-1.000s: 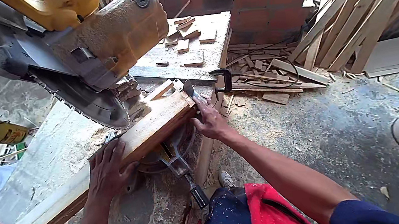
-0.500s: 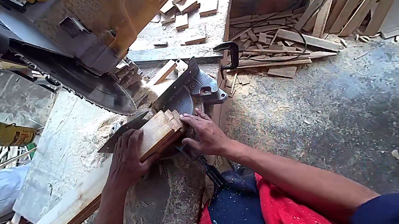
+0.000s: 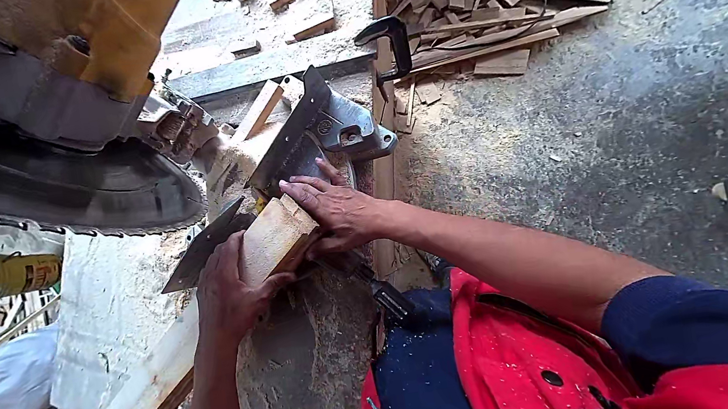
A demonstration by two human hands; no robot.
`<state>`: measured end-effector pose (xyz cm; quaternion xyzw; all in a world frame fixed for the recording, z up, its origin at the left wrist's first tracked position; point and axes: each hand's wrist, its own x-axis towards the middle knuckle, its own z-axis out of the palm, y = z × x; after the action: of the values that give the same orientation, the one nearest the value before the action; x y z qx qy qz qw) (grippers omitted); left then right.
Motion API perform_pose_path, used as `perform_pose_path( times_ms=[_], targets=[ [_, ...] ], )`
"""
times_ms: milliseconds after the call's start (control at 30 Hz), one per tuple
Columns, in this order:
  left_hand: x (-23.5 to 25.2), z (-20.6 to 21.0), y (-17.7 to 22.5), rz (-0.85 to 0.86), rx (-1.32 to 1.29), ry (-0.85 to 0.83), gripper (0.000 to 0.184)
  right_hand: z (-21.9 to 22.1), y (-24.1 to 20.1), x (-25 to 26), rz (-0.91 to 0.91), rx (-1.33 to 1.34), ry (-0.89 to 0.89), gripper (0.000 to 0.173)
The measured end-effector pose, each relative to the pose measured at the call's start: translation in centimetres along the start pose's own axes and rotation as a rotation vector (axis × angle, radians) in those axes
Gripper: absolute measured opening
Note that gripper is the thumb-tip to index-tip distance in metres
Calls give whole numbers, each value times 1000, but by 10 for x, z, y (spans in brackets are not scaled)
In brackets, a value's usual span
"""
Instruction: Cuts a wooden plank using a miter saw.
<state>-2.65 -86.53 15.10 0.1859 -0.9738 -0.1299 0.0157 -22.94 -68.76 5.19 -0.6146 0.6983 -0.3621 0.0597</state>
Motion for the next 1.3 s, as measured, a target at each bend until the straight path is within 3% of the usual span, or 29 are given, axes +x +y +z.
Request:
perform_pose_path(
  times_ms=[167,433,767,1300],
  targets=[
    [13,2,16,-2,8,-8,101,0,0,0,-3,8,-3,117],
    [11,6,8,-4,-26,-24,107,-10,2,8,99,368,35,130],
    [-5,4,0,37,49,9,105,-12,7,7,65,393,4,112],
    [1,3,15,38,58,14,98,-6,9,7,53,403,43,104]
  ],
)
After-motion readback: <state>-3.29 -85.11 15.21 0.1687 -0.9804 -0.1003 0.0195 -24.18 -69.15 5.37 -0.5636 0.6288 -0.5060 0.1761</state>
